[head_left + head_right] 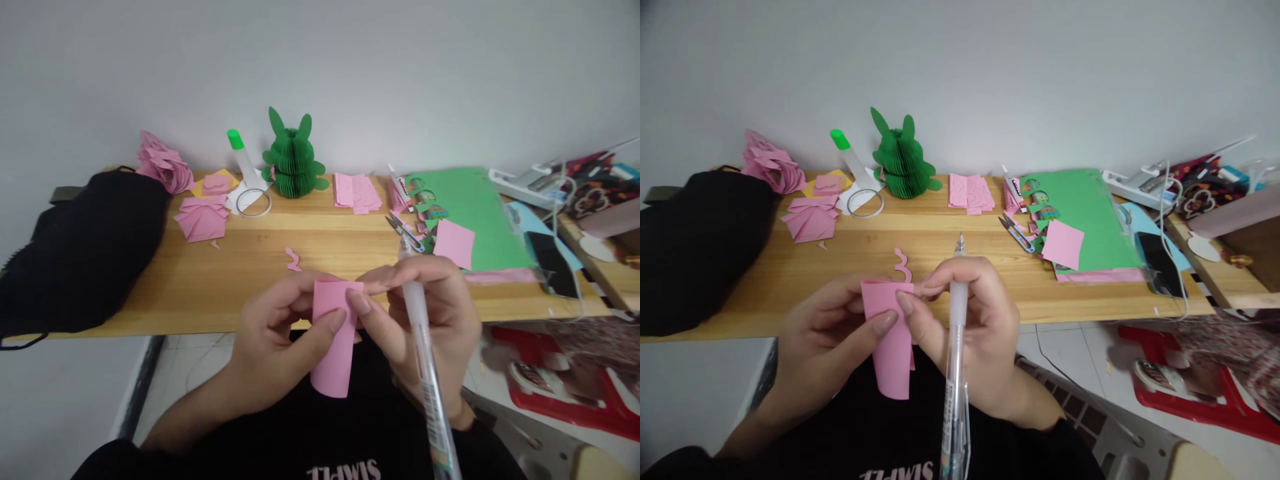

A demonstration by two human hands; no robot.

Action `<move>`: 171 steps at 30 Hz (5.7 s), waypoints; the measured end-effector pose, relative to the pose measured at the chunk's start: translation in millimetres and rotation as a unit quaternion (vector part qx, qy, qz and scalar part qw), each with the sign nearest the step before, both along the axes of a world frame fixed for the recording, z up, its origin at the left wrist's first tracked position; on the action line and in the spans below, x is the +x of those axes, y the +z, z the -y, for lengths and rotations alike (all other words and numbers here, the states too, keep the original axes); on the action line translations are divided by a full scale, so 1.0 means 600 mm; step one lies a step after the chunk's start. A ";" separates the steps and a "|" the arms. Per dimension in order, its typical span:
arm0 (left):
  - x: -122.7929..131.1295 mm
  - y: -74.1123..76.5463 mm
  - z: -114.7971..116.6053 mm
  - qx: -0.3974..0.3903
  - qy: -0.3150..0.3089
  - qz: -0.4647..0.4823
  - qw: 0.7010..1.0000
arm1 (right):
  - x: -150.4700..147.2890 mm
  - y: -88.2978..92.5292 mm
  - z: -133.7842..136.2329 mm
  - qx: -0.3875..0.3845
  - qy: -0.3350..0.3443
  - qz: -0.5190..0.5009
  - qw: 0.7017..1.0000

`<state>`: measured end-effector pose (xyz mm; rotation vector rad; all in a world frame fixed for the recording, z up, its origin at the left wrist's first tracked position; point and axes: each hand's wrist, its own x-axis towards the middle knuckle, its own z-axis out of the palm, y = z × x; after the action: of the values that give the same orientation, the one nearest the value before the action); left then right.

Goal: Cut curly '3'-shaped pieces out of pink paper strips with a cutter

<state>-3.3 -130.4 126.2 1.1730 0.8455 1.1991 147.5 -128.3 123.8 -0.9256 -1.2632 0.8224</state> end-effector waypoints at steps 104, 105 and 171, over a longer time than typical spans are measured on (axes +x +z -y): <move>0.000 -0.005 -0.016 -0.050 0.053 -0.132 0.989 | 0.029 -0.011 -0.014 -0.040 0.125 0.051 0.990; 0.000 -0.005 -0.017 -0.051 0.043 -0.128 0.989 | 0.030 -0.011 -0.014 -0.044 0.126 0.055 0.989; 0.006 -0.047 -0.049 -0.084 0.013 -0.075 0.994 | 0.042 -0.046 -0.067 0.045 -0.009 0.005 0.999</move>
<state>0.5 -101.0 97.8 1.1265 1.0559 1.0482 172.6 -88.3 96.1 -0.8682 -1.2892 0.7417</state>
